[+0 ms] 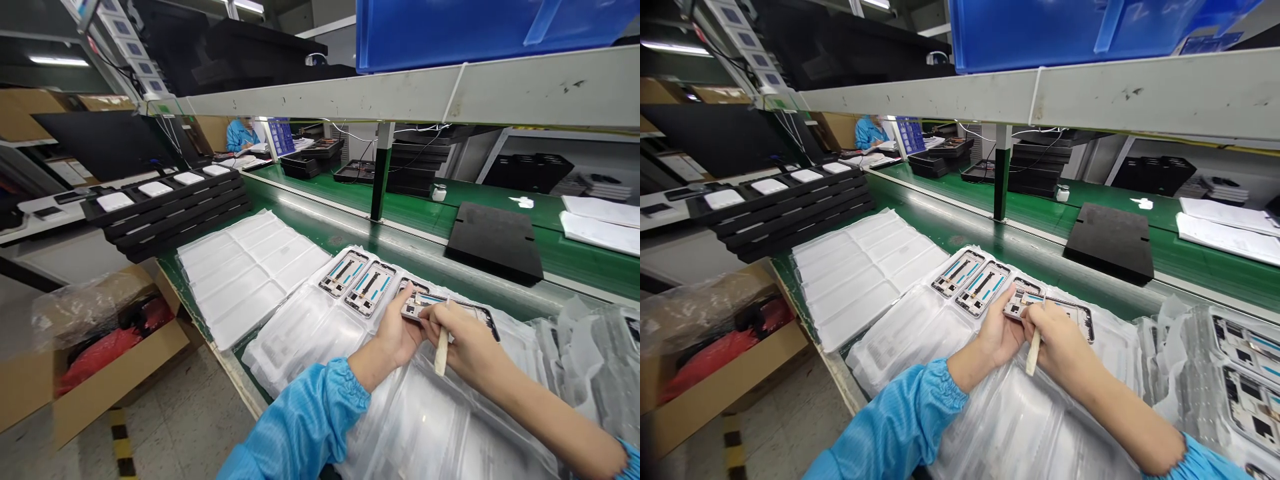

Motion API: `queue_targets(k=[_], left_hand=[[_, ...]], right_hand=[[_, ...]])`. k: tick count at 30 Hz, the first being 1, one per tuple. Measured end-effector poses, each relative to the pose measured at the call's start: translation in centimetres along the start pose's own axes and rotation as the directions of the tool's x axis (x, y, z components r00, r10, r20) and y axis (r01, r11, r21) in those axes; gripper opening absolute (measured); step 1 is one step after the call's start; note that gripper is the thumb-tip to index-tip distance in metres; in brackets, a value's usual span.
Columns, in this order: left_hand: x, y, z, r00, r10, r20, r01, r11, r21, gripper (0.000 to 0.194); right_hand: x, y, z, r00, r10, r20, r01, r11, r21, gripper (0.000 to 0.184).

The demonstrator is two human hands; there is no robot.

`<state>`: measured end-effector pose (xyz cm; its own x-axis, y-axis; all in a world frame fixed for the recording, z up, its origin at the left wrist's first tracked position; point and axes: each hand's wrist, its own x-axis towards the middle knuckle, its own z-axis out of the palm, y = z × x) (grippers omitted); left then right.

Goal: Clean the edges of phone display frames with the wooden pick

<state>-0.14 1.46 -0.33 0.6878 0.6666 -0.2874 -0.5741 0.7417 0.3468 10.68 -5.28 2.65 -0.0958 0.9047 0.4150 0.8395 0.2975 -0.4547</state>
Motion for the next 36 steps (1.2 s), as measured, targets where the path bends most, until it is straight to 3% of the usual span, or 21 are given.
queue_targets(k=[8, 16, 24, 27, 31, 33, 36], left_hand=[[0.6, 0.0, -0.8, 1.0, 0.021, 0.006, -0.02, 0.996, -0.081, 0.051], [0.0, 0.0, 0.3, 0.995, 0.017, -0.096, -0.029, 0.992, -0.121, 0.053], [-0.2, 0.0, 0.3, 0.996, -0.002, -0.085, -0.012, 0.986, -0.165, 0.046], [-0.1, 0.0, 0.1, 0.997, 0.004, -0.078, -0.019, 0.982, -0.188, 0.044], [0.0, 0.2, -0.2, 0.995, -0.072, -0.069, 0.061, 0.987, -0.148, 0.051], [0.1, 0.4, -0.2, 0.994, -0.08, -0.077, 0.07, 0.99, -0.126, 0.052], [0.0, 0.6, -0.1, 0.995, -0.062, -0.081, 0.051, 0.99, -0.135, 0.051]], right_hand=[[-0.2, 0.4, -0.3, 0.998, -0.062, 0.022, 0.06, 0.996, 0.058, 0.018], [-0.1, 0.3, -0.2, 0.987, -0.158, 0.041, 0.162, 0.981, -0.108, 0.015], [0.0, 0.1, -0.1, 0.945, -0.32, 0.069, 0.324, 0.889, -0.322, 0.024], [0.0, 0.3, -0.2, 0.962, -0.268, 0.053, 0.273, 0.935, -0.228, 0.018], [0.0, 0.3, -1.0, 0.996, -0.089, -0.029, 0.089, 0.996, 0.007, 0.008], [0.1, 0.1, -1.4, 0.998, -0.035, -0.057, 0.038, 0.998, 0.042, 0.018], [0.2, -0.4, -1.6, 0.995, -0.052, -0.085, 0.057, 0.997, 0.047, 0.034]])
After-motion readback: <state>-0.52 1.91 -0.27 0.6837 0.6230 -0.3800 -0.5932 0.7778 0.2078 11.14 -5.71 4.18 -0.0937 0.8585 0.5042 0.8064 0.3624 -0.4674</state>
